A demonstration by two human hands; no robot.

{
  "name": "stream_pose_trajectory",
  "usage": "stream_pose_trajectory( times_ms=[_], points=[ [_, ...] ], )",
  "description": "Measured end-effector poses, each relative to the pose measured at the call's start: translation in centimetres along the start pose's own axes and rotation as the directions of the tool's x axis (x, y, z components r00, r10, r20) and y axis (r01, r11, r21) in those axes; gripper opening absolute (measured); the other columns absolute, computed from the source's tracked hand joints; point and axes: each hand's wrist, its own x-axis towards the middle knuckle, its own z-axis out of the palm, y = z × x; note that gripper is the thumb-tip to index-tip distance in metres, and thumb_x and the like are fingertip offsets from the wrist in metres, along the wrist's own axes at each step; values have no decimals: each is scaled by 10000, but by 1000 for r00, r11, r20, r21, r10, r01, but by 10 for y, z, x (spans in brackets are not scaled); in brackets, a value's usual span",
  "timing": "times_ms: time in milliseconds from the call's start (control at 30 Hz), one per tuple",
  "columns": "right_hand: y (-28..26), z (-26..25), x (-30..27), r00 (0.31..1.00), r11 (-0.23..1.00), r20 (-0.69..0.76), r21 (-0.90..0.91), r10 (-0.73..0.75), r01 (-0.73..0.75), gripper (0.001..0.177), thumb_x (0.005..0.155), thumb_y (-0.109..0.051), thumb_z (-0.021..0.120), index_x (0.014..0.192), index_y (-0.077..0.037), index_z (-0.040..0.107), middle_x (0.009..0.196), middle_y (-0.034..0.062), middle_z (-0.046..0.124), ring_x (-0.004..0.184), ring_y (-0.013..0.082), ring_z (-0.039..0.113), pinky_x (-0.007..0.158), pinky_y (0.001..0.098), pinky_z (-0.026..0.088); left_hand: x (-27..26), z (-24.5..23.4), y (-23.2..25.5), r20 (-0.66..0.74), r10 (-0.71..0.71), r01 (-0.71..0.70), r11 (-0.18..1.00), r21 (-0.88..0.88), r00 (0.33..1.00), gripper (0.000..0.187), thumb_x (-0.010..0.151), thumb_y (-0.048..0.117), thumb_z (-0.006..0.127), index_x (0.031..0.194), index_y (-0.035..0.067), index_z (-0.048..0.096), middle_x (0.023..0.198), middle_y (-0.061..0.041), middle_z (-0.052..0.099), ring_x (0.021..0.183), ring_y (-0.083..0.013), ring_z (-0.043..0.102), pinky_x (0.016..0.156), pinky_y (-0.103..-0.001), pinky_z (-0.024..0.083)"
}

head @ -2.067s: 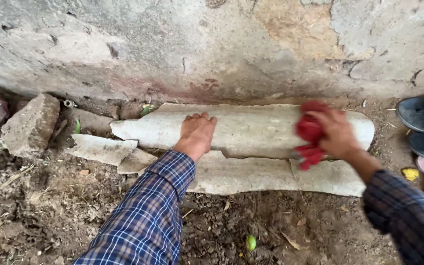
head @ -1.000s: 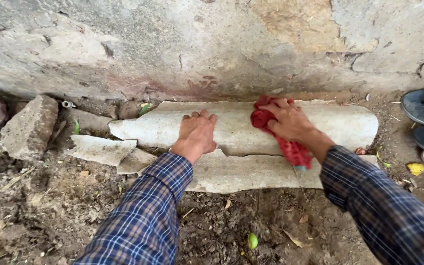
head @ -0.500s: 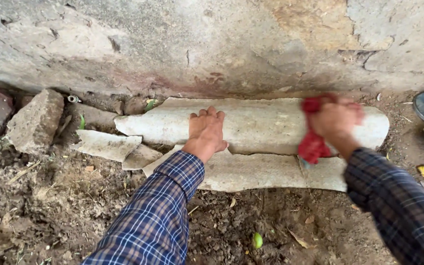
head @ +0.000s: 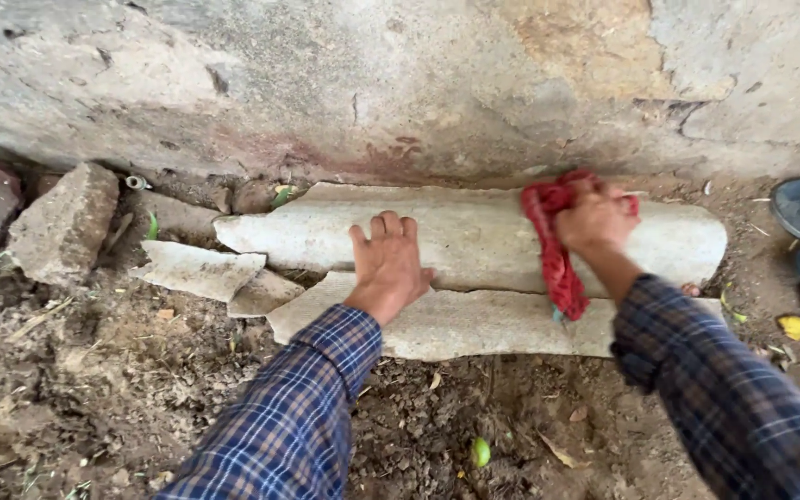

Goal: The person wipes down a concrete slab with a red cloth before using it to clean several sandals one by one.

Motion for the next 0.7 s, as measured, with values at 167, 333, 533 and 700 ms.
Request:
stream_pose_trajectory(
  times_ms=[167, 333, 533, 700],
  points=[
    [-122, 11, -64, 956, 958, 107, 124, -272, 259, 903, 802, -432, 615, 1567, -127, 246, 1502, 252, 397, 1292, 482, 459, 1083, 637, 418, -3, -12, 10, -134, -67, 31, 967, -252, 989, 1334, 637, 514, 921, 1603, 50, 128, 1501, -241, 383, 1391, -418, 358, 1095, -618, 313],
    [-148, -4, -67, 895, 402, 279, 907, -349, -126, 1071, 632, -19, 633, 1600, -107, 182, 1393, 257, 525, 1298, 411, 618, 1107, 634, 562, 24, 13, -5, -484, -134, -193, 802, -566, 865, 1154, 684, 157, 909, 1585, 203, 189, 1482, -156, 494, 1253, -351, 515, 1038, -533, 444],
    [-95, -26, -58, 676, 467, 312, 883, -668, 54, 722, 857, -337, 660, 1497, -119, 406, 1493, 154, 525, 1440, 305, 411, 1202, 575, 234, 48, 22, 19, -511, -220, -169, 775, -609, 831, 408, 995, 47, 667, 1367, 198, 597, 1364, -18, 675, 1167, -228, 635, 877, -336, 616],
    [-49, 25, -42, 864, 871, 121, 10, -489, 492, 822, 791, -311, 757, 1492, -112, 377, 1510, 142, 441, 1430, 375, 373, 1155, 559, 323, 76, 62, 29, -677, 67, -351, 890, -292, 733, 531, 710, -29, 623, 1215, 122, 688, 1263, -40, 662, 1180, -250, 565, 975, -502, 419]
  ],
)
